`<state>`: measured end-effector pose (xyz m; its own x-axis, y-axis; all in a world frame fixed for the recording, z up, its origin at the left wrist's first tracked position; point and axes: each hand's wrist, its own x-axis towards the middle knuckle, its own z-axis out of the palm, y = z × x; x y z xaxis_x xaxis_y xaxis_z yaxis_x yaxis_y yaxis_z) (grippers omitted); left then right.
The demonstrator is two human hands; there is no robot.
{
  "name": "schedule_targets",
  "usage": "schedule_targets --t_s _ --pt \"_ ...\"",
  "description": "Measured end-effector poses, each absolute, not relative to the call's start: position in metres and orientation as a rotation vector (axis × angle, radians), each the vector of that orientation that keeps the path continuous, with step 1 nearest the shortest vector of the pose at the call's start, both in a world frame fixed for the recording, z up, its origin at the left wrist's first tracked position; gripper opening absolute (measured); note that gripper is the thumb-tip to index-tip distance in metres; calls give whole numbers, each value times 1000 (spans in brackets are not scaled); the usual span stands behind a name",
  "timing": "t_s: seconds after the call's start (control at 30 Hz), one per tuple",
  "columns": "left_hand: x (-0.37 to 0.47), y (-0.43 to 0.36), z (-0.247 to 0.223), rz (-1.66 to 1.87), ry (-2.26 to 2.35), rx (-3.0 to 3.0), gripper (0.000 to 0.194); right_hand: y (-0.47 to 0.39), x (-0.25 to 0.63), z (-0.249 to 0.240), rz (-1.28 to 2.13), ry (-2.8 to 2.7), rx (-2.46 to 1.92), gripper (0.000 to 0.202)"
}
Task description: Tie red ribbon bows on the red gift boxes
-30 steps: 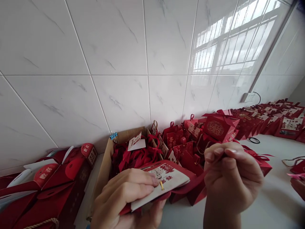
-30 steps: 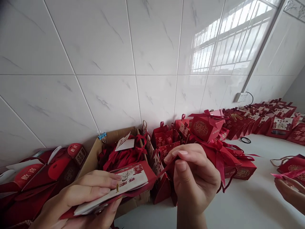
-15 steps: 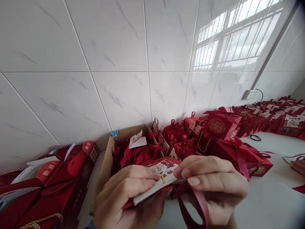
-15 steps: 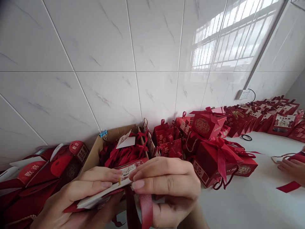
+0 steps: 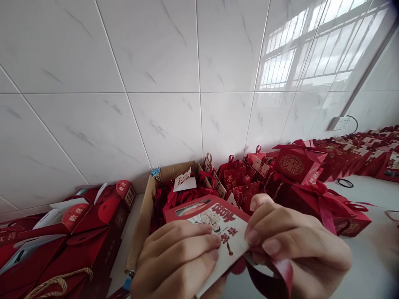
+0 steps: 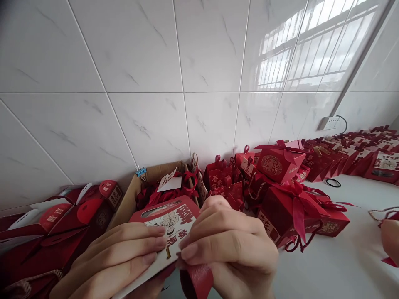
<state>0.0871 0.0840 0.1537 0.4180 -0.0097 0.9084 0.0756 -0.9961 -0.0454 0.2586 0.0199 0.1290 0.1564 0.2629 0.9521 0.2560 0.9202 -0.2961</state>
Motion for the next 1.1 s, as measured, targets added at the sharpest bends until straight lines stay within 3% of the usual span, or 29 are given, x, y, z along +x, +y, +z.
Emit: schedule_targets --t_s 0.23,0.57,1.1 --pt "90 88 160 -1542 41 -2605 10 16 260 134 210 -1506 -748 33" --pt "91 91 155 -1623 59 -2686 15 25 262 133 595 -1577 -625 20" --pt "94 89 149 -1859 -169 -2735 15 27 270 134 689 -1657 -531 28"
